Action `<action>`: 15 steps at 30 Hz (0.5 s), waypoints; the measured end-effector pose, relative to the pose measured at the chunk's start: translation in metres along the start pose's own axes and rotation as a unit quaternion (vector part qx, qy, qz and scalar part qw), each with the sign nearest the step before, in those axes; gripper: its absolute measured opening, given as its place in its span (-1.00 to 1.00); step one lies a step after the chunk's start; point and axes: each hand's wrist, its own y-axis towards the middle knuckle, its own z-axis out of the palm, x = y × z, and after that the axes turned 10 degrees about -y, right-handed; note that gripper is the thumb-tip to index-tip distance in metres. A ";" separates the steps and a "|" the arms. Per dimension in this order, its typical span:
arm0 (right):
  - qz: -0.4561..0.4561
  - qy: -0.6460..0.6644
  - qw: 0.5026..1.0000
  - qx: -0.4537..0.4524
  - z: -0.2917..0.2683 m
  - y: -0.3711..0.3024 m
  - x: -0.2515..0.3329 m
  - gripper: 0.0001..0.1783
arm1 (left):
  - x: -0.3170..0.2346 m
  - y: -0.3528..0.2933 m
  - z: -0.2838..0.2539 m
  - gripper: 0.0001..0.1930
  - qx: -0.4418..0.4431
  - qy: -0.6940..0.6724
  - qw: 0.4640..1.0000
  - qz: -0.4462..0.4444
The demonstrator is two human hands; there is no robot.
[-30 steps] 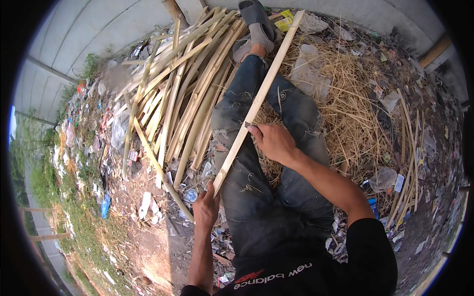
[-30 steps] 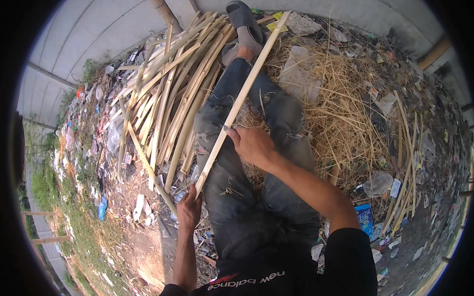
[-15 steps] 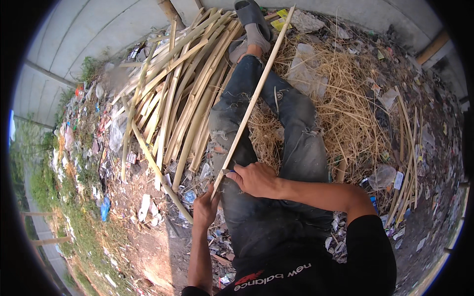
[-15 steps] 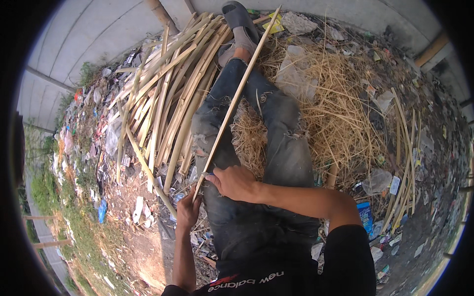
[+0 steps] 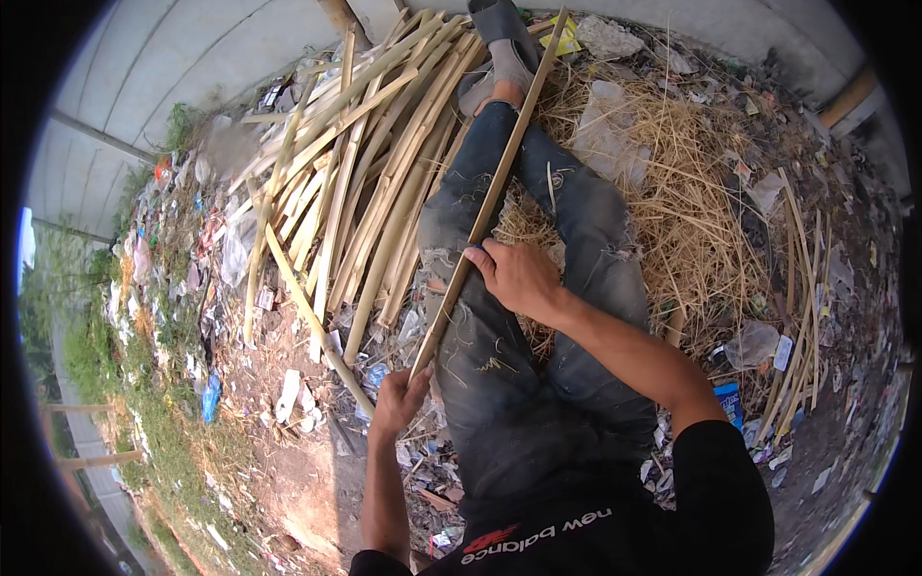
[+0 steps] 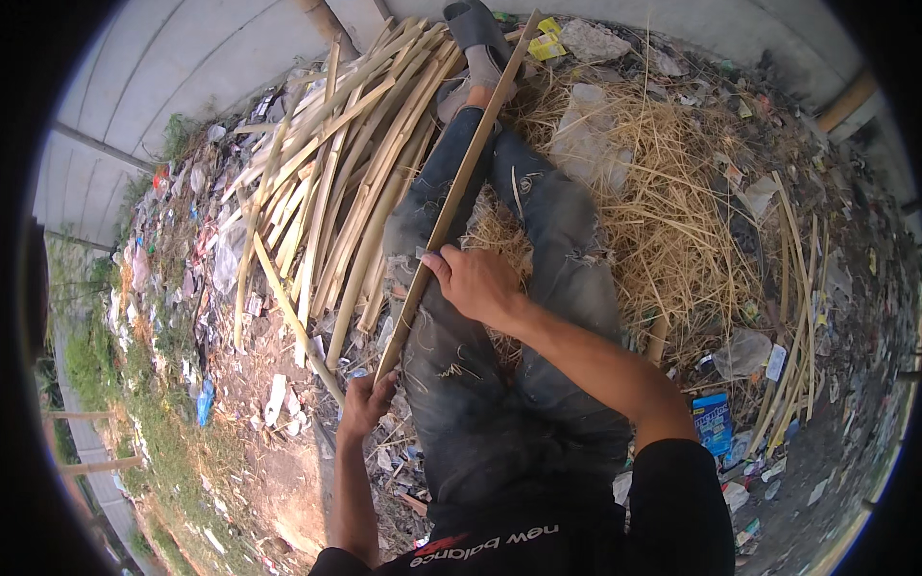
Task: The person sits on the ground and uses a knife to split long bamboo poles into thin strips. They hold the bamboo against their legs and use a downward chopping motion to separate the material, occasionally adjusting the position of the pole.
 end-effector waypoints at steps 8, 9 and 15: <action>-0.015 -0.008 0.999 0.047 0.015 -0.042 0.031 -0.43 | -0.011 0.013 0.006 -0.46 0.019 -0.055 0.997 -0.052; -0.028 -0.005 0.997 0.068 0.012 -0.050 0.042 -0.44 | -0.008 0.010 0.004 -0.48 0.020 -0.060 0.997 -0.051; 0.058 0.029 0.998 -0.021 0.000 0.008 -0.010 -0.43 | -0.012 0.005 0.002 -0.51 0.016 -0.062 0.996 -0.064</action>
